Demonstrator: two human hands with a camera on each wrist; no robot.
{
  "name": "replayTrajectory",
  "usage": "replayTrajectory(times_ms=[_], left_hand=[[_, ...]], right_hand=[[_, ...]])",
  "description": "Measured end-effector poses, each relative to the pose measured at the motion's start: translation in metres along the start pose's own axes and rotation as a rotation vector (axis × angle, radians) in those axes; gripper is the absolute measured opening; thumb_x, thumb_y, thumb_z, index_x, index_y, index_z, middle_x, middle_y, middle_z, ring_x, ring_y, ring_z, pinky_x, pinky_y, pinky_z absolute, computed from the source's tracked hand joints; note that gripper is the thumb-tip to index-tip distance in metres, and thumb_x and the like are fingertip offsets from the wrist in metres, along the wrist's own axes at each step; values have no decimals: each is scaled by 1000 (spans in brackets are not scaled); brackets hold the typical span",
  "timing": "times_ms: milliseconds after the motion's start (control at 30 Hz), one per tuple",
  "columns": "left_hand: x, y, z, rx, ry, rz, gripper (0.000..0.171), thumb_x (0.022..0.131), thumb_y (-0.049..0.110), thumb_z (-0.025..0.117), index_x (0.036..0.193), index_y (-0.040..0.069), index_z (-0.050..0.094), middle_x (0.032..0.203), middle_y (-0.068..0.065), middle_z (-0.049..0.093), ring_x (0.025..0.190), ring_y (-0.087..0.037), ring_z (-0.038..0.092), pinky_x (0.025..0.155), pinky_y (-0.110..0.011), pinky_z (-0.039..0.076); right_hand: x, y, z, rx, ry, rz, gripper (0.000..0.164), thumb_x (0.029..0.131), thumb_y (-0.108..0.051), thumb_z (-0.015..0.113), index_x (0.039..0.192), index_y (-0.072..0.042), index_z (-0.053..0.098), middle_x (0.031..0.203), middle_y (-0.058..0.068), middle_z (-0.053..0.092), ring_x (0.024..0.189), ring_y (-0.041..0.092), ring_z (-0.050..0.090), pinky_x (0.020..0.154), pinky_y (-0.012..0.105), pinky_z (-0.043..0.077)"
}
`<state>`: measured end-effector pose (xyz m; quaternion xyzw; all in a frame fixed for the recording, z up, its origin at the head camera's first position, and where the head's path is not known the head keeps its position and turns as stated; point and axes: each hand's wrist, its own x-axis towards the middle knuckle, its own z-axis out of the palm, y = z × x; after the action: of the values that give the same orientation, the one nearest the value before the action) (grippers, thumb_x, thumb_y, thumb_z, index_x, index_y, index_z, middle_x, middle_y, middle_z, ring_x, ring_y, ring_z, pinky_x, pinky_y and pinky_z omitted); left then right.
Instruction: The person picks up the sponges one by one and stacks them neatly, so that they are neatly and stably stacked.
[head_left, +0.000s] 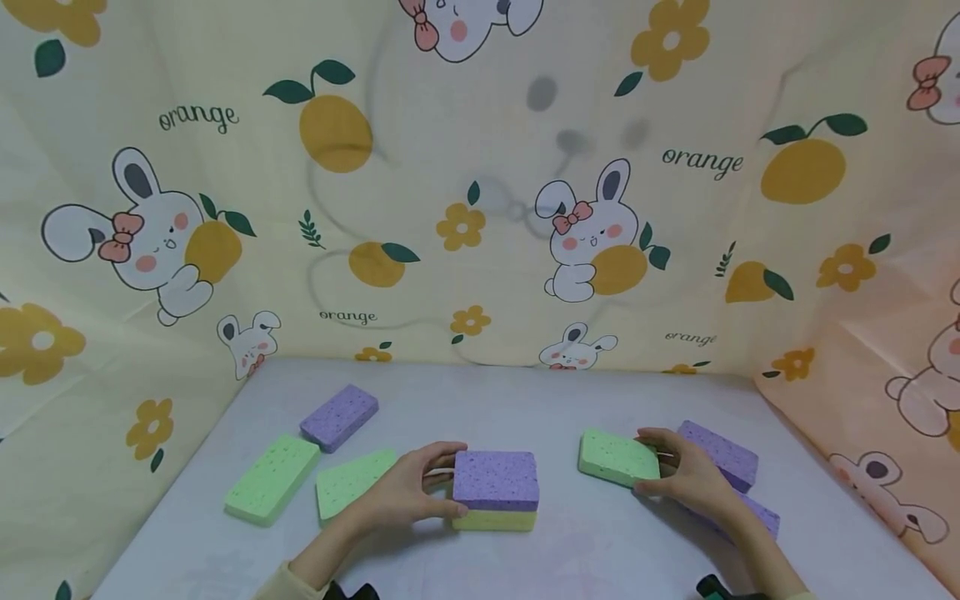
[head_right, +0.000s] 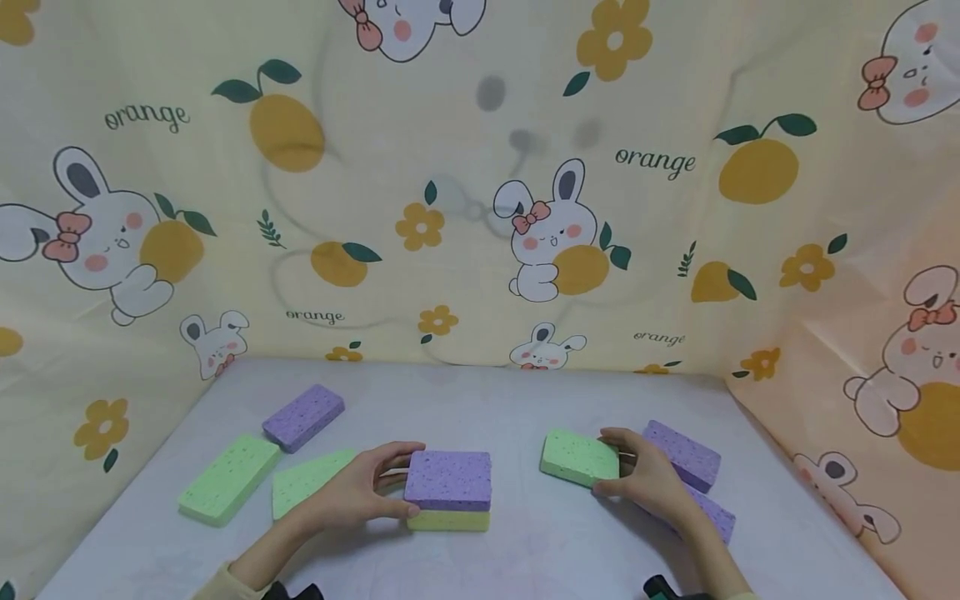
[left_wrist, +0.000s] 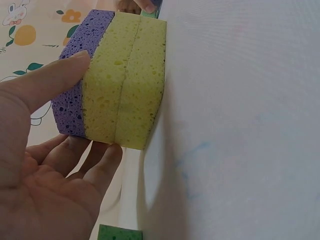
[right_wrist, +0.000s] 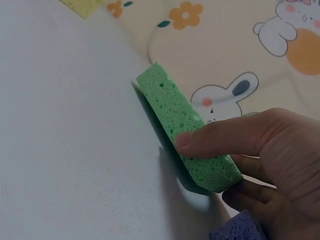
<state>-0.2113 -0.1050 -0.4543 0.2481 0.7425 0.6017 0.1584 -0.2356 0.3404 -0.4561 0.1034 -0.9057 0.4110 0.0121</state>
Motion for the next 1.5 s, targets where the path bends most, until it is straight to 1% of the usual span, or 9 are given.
replayTrajectory(times_ms=[333,500,600,767,933,1000,1067,1233,1500], left_hand=[[-2,-1,0,-13,-2,-1,83,79,14,84,146,-3,38,142,-14,49,129,-29,48,108,-35,40],[-1,-2,0,-17,-1,-3,83,79,14,84,146,-3,38,142,-14,49,128,-29,49,108,-36,40],[-1,-2,-1,-16,-4,-3,83,79,14,84,146,-2,38,142,-14,49,128,-29,48,107,-36,40],[-1,-4,-2,-7,-6,-8,84,79,16,85,147,-2,38,142,-12,49,128,-29,48,107,-35,41],[-1,-2,-3,-2,-2,-16,84,78,16,85,147,0,39,142,-10,49,128,-27,49,107,-34,41],[-1,-2,-2,-1,-6,-2,83,79,16,85,146,-1,39,142,-10,50,128,-27,49,107,-33,41],[-2,-2,-2,-3,-10,9,83,79,16,85,146,-2,39,142,-11,50,128,-28,48,107,-33,41],[-4,-3,-2,3,-9,6,86,78,20,85,147,-1,38,142,-10,50,128,-27,49,107,-32,41],[-1,-2,0,-2,3,28,81,76,12,86,145,5,43,139,-8,52,127,-25,50,106,-31,41]], right_hand=[[-2,-17,7,-3,-6,-53,86,66,-25,92,138,-3,49,133,18,56,121,40,53,101,52,44],[-2,-32,9,18,-10,-99,86,67,-25,92,138,-4,49,134,17,55,123,37,51,102,49,44],[-3,-44,11,36,-4,-99,85,67,-27,92,138,-5,50,134,15,55,122,36,52,101,45,46],[-7,-67,20,154,31,-68,81,71,-21,90,138,-2,50,135,18,54,119,36,54,99,39,48],[-13,-95,34,292,59,-74,74,74,-13,87,137,-1,50,134,18,54,116,34,55,95,27,50],[-18,-106,40,334,57,-121,70,75,-9,86,135,0,51,132,17,56,115,31,56,94,22,49],[-23,-116,49,361,42,-174,67,75,-7,86,133,-1,52,130,16,57,115,29,56,95,22,48],[-25,-130,70,333,-19,-305,67,72,-11,88,131,-7,55,130,8,59,119,27,54,101,26,45],[-13,-141,91,291,-89,-375,70,72,-17,89,133,-16,55,133,-1,57,125,24,51,108,37,40]])
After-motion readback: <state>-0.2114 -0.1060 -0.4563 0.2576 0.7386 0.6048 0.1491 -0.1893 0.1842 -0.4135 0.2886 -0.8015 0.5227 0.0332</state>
